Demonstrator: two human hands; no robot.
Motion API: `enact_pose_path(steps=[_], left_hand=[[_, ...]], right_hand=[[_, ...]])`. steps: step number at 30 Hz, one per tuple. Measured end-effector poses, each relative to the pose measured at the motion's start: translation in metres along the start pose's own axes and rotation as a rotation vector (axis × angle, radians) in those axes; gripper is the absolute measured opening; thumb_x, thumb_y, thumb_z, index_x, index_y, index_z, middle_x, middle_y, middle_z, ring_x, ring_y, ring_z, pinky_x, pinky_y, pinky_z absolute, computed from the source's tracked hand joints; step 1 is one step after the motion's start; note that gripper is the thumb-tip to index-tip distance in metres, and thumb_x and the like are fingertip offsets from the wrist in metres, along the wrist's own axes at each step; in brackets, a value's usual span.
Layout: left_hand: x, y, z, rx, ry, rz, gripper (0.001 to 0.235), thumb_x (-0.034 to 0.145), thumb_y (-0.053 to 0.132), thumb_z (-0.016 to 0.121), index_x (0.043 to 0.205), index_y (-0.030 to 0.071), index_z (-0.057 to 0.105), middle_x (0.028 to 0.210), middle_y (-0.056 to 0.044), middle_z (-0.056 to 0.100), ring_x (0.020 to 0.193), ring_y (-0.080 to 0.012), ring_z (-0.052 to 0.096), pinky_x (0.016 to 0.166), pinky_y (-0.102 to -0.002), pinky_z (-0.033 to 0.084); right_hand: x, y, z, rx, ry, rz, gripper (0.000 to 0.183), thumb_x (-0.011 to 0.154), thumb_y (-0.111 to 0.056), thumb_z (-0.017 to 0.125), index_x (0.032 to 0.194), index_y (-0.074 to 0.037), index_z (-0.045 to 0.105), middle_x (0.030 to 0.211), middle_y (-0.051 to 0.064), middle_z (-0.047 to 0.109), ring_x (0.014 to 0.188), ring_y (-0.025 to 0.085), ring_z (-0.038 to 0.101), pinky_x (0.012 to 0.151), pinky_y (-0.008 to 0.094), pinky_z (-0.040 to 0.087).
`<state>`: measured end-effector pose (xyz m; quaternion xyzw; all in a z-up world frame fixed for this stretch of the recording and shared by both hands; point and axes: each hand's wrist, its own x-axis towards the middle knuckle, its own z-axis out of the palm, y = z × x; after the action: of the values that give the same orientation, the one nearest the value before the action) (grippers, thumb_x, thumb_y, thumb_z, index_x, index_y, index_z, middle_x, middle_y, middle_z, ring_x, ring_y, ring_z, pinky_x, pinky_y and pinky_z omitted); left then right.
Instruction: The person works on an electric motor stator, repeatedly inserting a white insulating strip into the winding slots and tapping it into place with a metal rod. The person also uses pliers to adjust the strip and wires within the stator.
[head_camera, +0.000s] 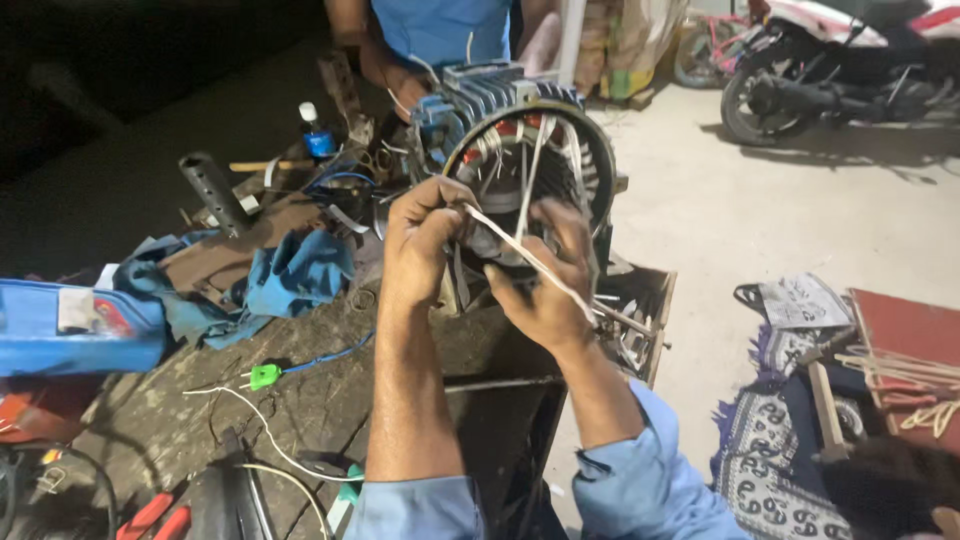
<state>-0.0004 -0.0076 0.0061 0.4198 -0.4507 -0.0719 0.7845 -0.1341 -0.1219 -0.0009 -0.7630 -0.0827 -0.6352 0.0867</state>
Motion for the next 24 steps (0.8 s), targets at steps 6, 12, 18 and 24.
enact_pose_path(steps=[6,12,18,24], left_hand=[[-0.006,-0.005,-0.004,-0.005,0.028,-0.023,0.014,0.088,0.005,0.052,0.095,-0.001,0.062,0.080,-0.001,0.058,0.072,-0.0085,0.049,0.067,-0.025,0.039],[0.000,-0.008,0.008,0.121,0.065,-0.040,0.012,0.094,0.007,0.063,0.104,0.001,0.067,0.085,0.001,0.064,0.075,-0.0078,0.059,0.070,-0.026,0.051],[-0.004,-0.014,0.042,0.253,-0.062,-0.148,0.020,0.095,0.002,0.067,0.115,0.000,0.070,0.095,0.000,0.072,0.084,-0.0057,0.062,0.075,-0.023,0.051],[-0.002,0.006,0.058,0.522,0.003,-0.136,0.031,0.089,-0.004,0.065,0.119,0.000,0.070,0.101,-0.004,0.078,0.094,-0.0088,0.071,0.086,-0.025,0.057]], right_hand=[[-0.090,-0.080,-0.037,0.792,-0.623,0.655,0.023,0.077,-0.008,0.072,0.097,-0.001,0.064,0.069,0.011,0.059,0.062,0.024,0.061,0.058,0.036,0.045],[-0.214,0.017,-0.108,1.528,-0.700,1.127,0.037,0.083,-0.003,0.076,0.117,0.001,0.063,0.093,0.017,0.070,0.086,0.027,0.070,0.076,0.037,0.059],[-0.177,0.153,-0.173,0.670,0.167,1.087,0.028,0.100,-0.007,0.056,0.128,-0.003,0.062,0.124,0.011,0.066,0.116,0.019,0.066,0.100,0.030,0.057],[-0.107,0.100,-0.098,0.498,-0.073,0.446,0.024,0.101,-0.005,0.064,0.125,-0.001,0.067,0.113,0.012,0.071,0.083,0.013,0.071,0.068,0.024,0.062]])
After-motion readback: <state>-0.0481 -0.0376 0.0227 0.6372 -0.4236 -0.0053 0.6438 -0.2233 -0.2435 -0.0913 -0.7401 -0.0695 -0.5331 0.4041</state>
